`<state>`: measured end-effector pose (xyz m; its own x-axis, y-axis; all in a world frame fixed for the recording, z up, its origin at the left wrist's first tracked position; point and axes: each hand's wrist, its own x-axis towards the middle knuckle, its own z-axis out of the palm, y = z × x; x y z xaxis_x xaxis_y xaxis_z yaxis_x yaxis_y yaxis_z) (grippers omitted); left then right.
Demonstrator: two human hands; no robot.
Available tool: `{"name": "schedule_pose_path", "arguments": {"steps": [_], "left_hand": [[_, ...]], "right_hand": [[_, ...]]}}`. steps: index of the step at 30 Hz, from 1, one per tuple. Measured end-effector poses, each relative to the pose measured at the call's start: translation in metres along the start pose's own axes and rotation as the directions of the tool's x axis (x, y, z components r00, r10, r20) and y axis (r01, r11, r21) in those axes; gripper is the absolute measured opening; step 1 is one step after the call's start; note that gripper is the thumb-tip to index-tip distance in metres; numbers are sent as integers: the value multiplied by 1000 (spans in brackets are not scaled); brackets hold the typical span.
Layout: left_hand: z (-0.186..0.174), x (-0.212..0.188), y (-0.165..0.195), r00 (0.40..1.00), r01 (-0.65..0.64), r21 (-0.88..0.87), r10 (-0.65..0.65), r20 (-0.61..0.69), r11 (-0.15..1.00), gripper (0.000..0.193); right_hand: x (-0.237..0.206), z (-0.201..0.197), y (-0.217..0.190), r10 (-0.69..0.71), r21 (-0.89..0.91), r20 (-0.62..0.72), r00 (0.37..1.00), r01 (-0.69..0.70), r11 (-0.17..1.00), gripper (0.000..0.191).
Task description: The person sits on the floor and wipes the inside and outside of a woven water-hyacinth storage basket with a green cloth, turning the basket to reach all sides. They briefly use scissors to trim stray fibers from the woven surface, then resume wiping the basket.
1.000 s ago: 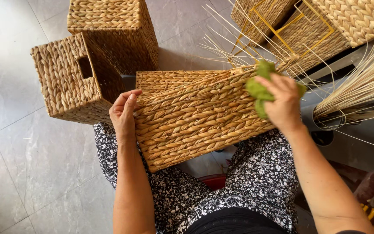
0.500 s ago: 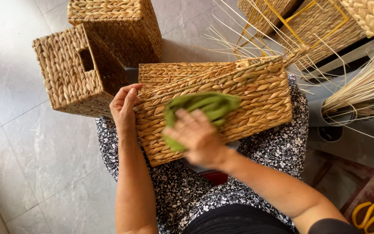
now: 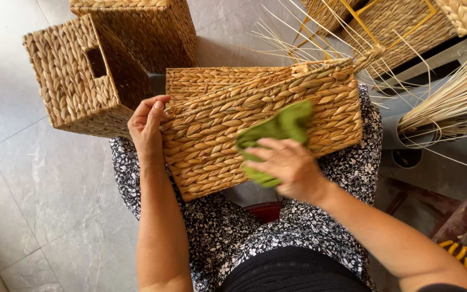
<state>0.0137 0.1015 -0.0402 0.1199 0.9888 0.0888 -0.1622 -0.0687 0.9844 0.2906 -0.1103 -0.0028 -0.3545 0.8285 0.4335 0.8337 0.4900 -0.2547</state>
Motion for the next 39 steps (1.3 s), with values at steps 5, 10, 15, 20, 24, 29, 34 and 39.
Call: {"name": "schedule_pose_path", "arguments": {"steps": [5, 10, 15, 20, 24, 29, 34, 39], "left_hand": [[4, 0, 6, 1000, 17, 14, -17, -5, 1000, 19], [7, 0, 9, 1000, -4, -1, 4, 4, 1000, 19], [4, 0, 8, 1000, 6, -7, -6, -5, 1000, 19], [4, 1, 5, 1000, -24, -10, 24, 2, 1000, 19], [1, 0, 3, 1000, -11, -4, 11, 12, 1000, 20], [-2, -1, 0, 1000, 21, -76, -22, -10, 997, 19], [0, -1, -2, 1000, 4, -30, -4, 8, 1000, 19], [5, 2, 2, 1000, 7, -48, -6, 26, 999, 19]], "right_hand": [[-49, -61, 68, 317, -103, 22, 948, -313, 944, 47], [-57, -44, 64, 463, -193, -150, 874, -485, 853, 59], [-22, -6, 14, 363, -104, -62, 930, -367, 924, 69], [37, 26, -53, 71, 79, 48, 996, -74, 994, 72], [73, 50, -99, -104, 205, 185, 977, 65, 977, 66], [62, 46, -69, -149, 154, 126, 981, 129, 979, 63], [11, 12, 3, 44, -19, -49, 998, -45, 999, 43], [-22, -32, 71, 371, -191, -115, 922, -387, 902, 48]]}}
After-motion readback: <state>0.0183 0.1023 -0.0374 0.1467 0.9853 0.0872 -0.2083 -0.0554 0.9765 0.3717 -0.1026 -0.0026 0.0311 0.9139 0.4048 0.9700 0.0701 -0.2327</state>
